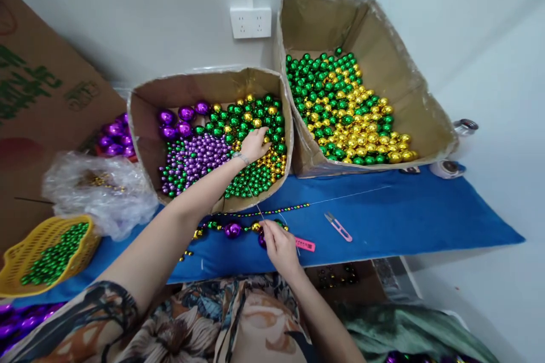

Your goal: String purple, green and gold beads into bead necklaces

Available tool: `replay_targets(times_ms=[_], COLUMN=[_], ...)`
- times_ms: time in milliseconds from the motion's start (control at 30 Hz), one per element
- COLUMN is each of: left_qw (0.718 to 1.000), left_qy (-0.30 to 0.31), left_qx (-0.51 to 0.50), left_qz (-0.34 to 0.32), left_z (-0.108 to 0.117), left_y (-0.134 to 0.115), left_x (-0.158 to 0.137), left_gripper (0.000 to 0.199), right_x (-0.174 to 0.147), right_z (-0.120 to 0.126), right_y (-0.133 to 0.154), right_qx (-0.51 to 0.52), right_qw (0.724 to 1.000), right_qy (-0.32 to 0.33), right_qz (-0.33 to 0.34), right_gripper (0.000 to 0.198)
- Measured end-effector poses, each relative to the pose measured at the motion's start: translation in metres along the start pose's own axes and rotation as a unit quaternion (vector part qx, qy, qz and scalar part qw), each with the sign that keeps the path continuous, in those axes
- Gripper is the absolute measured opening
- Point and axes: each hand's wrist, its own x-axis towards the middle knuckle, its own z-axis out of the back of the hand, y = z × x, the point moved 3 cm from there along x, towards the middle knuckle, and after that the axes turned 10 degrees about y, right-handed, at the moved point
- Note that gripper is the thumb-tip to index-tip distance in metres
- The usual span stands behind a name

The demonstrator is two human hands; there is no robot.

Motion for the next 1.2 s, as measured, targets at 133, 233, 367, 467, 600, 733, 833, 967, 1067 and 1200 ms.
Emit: replay_targets(times_ms=[133, 233, 367, 467, 600, 733, 833, 967, 1067, 1200], left_qw=[0.965, 0.931, 0.893, 0.873, 0.866, 0.857, 0.86, 0.861, 0.868, 0.823], left_qy=[-0.001, 0.066, 0.106, 0.088, 0.074, 0.078, 0.073, 0.087, 0.111, 0.125], left_qx=[-0.259, -0.352, -0.435, -0.48, -0.494, -0.51, -0.505, -0.502, -0.484, -0.553], left_qz=[-0.038, -0.062, -0.045, -0.016, 0.009, 0.016, 0.015, -0.001, -0.018, 0.032], left_z=[0.023, 0.041, 0.053, 0.053, 0.052, 0.054, 0.057, 0.063, 0.064, 0.049], left_y=[0.002, -0.001, 0.003, 0.012, 0.018, 0.017, 0.019, 0.02, 0.016, 0.006], left_x=[-0.053, -0.108, -0.167, -0.191, -0.206, -0.212, -0.214, -0.216, -0.218, -0.226], left_gripper=[0.036, 0.04, 0.047, 0.046, 0.04, 0.042, 0.043, 0.041, 0.04, 0.051], right_x=[0.001, 0.001, 0.0, 0.0, 0.001, -0.001, -0.003, -0.005, -0.005, -0.005], right_z=[0.008, 0.012, 0.01, 0.007, 0.004, 0.002, 0.003, 0.005, 0.005, -0.001], right_y=[-0.001, -0.003, -0.001, 0.002, 0.003, 0.002, 0.001, 0.001, 0.004, 0.01], right_qx=[-0.006, -0.024, -0.061, -0.081, -0.105, -0.137, -0.166, -0.216, -0.267, -0.261], right_qw=[1.0, 0.999, 0.996, 0.994, 0.99, 0.986, 0.981, 0.97, 0.956, 0.956], right_qy=[-0.012, -0.016, -0.013, 0.0, 0.024, 0.035, 0.041, 0.045, 0.031, 0.03], right_qz=[0.007, 0.023, 0.062, 0.077, 0.087, 0.093, 0.094, 0.102, 0.116, 0.13], right_gripper=[0.027, 0.027, 0.026, 0.027, 0.026, 0.025, 0.025, 0.024, 0.023, 0.022])
